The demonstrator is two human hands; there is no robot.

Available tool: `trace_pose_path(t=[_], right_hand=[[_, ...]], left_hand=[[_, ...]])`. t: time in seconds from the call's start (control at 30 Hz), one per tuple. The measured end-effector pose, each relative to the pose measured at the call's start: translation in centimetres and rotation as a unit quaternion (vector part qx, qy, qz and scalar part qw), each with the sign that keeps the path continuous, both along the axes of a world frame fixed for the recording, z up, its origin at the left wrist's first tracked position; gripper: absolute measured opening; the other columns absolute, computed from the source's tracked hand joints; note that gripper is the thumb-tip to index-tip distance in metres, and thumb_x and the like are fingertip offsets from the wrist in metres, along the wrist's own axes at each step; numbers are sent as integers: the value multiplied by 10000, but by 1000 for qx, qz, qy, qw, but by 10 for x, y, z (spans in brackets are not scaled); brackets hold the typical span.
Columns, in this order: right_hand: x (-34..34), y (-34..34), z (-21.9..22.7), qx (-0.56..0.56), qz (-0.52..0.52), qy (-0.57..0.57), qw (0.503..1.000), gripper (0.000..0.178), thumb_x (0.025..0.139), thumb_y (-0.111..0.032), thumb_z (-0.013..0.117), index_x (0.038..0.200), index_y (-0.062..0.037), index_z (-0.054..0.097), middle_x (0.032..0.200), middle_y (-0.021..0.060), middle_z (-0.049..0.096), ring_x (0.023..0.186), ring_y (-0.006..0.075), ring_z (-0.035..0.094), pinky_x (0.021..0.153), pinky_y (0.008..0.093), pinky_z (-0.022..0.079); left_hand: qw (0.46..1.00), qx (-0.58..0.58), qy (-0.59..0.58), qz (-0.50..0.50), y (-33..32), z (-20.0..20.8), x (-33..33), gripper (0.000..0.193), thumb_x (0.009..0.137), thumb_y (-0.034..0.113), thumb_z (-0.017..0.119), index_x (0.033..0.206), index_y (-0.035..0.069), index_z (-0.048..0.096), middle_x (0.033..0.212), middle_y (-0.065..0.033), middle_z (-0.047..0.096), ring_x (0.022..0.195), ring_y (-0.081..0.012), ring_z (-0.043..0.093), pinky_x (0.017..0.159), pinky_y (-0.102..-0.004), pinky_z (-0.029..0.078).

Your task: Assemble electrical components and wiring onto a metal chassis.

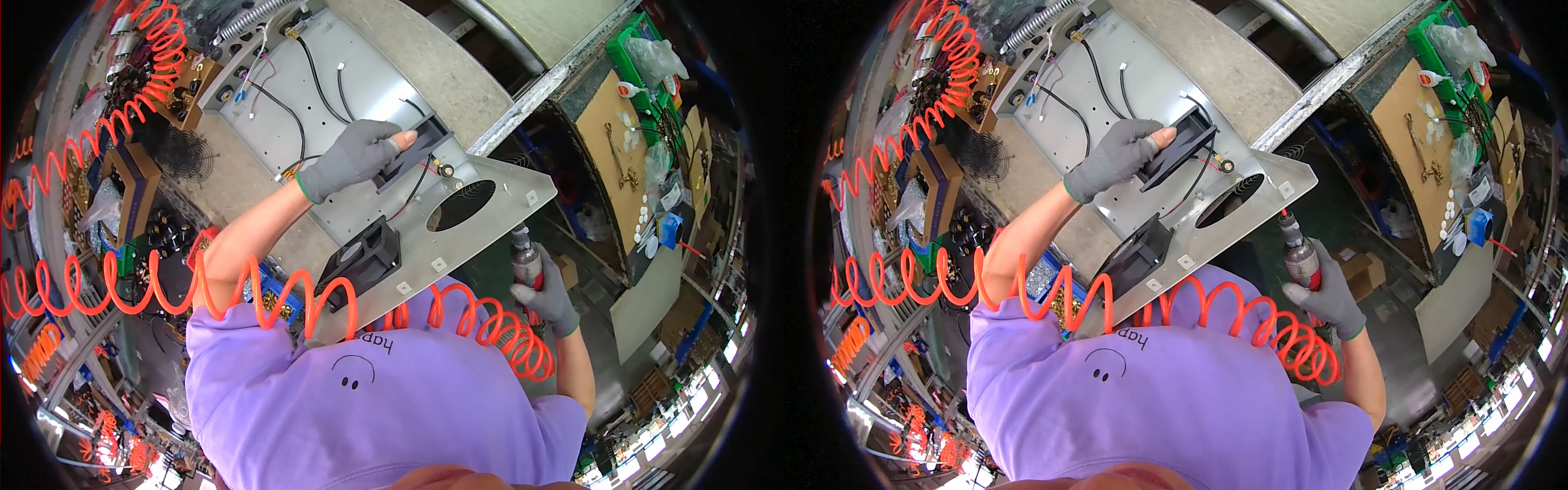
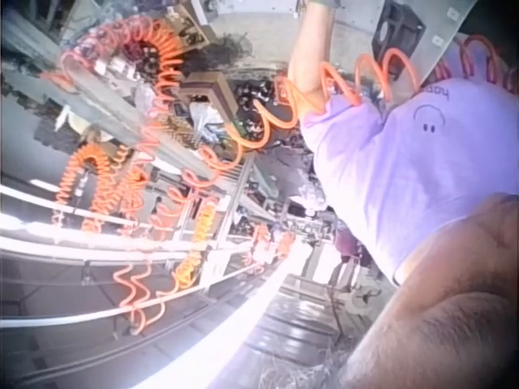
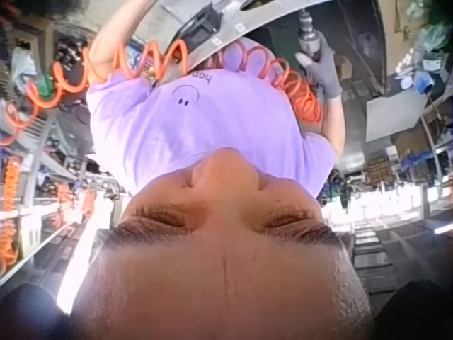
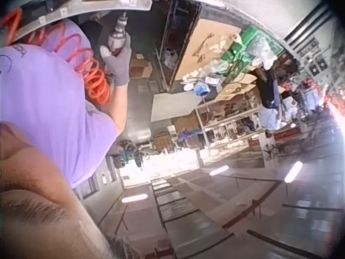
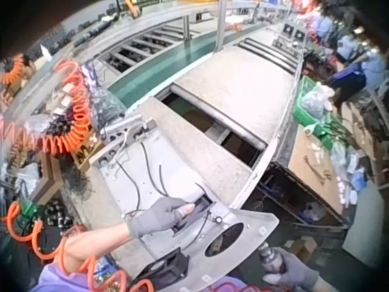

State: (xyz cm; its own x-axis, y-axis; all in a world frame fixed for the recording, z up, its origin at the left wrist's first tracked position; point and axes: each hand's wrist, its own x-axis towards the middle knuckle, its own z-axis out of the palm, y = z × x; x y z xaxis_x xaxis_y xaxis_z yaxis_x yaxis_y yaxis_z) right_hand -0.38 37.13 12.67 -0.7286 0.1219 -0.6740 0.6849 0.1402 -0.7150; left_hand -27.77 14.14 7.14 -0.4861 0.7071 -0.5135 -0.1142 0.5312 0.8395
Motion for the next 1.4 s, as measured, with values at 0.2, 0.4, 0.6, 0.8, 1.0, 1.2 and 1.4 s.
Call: trace_pose_path(t=[0.2,0.4,0.6,0.8,1.0,1.2,1.4], right_hand=[[-3,3,0,8,9,4,1000,575,621,-175,696,1129,-26,473,828,16,510,736,108,464,689,265,420],[-3,4,-3,21,20,16,999,585,625,-154,698,1148,-23,471,833,19,518,735,105,468,686,266,422],[1,2,-7,15,-9,16,1000,595,601,-116,699,1147,-29,477,857,20,530,748,103,483,698,262,426],[3,-1,-6,11,-39,0,999,581,605,-86,683,1145,-23,478,874,26,555,750,112,519,697,274,450],[9,3,-9,10,-32,-9,999,605,609,-149,684,1148,33,479,1026,98,601,922,166,563,841,307,440],[32,11,-16,26,-57,-59,996,620,613,-89,673,1179,33,451,1046,85,588,955,175,563,878,318,429],[13,4,-8,16,-31,-14,999,620,618,-105,680,1183,21,457,1009,80,593,914,156,567,830,310,447]], left_hand=[[995,81,55,21,16,10,16,456,929,355,515,659,-9,471,582,-2,359,570,-70,350,502,-272,321],[993,81,81,-1,19,9,16,401,903,355,538,793,-22,620,610,-117,531,574,-172,505,572,-327,428],[977,152,143,30,13,7,11,427,921,297,526,644,-23,469,555,-71,377,543,-130,384,515,-311,346],[958,188,212,33,13,-1,7,391,902,282,546,668,-28,501,580,-133,447,538,-236,411,536,-352,375],[954,183,229,57,1,-6,4,371,886,268,569,665,-25,511,581,-132,451,550,-260,442,516,-368,371],[944,175,271,73,-11,-13,-5,358,885,254,566,659,-16,504,591,-132,443,555,-280,446,518,-371,366],[936,175,290,97,-19,-15,-15,349,892,245,555,668,-18,504,593,-130,426,554,-269,434,527,-357,362]])
